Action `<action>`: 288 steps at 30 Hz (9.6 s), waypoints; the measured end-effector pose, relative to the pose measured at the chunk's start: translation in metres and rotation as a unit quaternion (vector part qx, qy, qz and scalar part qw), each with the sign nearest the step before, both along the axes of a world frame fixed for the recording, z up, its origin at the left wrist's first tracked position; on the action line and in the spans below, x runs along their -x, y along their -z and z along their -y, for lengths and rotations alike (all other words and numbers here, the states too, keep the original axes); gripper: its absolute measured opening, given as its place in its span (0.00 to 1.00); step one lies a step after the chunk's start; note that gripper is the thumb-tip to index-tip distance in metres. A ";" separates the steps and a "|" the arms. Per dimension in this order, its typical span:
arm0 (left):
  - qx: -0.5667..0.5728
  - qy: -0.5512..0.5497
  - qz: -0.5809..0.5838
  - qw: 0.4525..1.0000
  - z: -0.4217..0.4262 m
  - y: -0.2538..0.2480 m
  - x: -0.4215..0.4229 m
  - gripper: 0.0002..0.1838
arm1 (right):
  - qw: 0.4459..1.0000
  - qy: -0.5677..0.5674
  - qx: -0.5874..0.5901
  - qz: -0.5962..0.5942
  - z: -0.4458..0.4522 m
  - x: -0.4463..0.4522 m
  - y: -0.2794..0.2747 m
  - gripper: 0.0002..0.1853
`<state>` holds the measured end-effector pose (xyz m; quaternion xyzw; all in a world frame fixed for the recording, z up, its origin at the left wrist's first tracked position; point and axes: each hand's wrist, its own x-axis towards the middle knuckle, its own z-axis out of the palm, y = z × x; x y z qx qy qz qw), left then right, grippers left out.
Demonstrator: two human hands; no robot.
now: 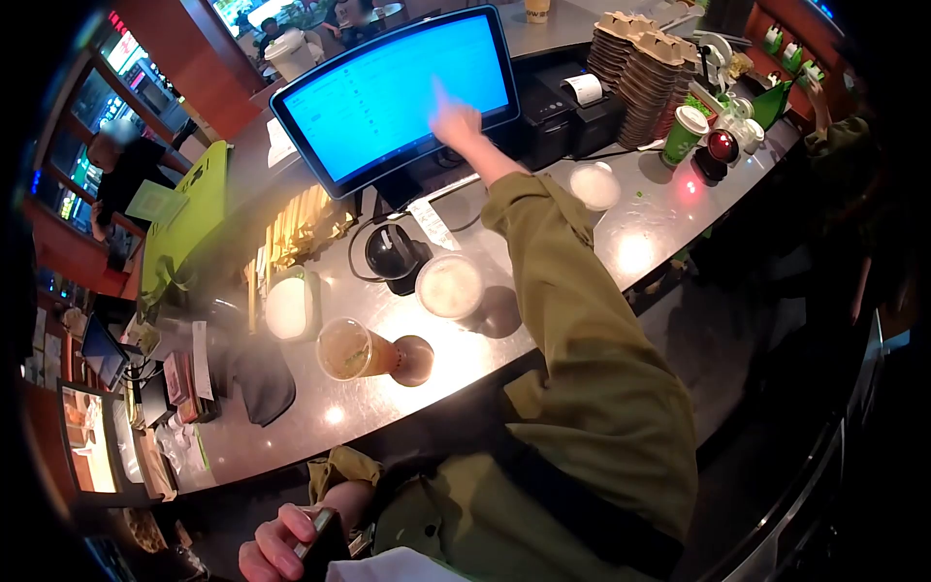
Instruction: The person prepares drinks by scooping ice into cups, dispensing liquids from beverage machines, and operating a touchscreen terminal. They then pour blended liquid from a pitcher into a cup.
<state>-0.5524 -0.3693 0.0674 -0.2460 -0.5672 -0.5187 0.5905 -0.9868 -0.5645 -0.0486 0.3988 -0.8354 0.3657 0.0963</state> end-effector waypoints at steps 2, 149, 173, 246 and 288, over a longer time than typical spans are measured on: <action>0.002 -0.010 0.003 1.000 0.000 0.000 0.001 0.21 | 1.000 -0.006 0.004 0.010 0.002 0.007 -0.015 0.36; -0.020 0.053 0.090 0.994 -0.014 -0.002 -0.020 0.21 | 0.995 -0.014 0.095 -0.042 -0.007 0.029 0.009 0.29; -0.006 0.079 0.084 0.993 0.000 0.000 -0.022 0.20 | 0.990 -0.003 0.140 -0.023 -0.014 0.033 -0.026 0.29; 0.018 -0.019 0.016 1.000 -0.016 0.002 -0.003 0.20 | 0.994 -0.067 -0.065 -0.050 -0.023 0.014 0.008 0.36; 0.028 0.070 0.057 0.996 -0.029 -0.003 0.013 0.18 | 0.990 -0.086 0.080 -0.081 -0.021 0.010 0.027 0.26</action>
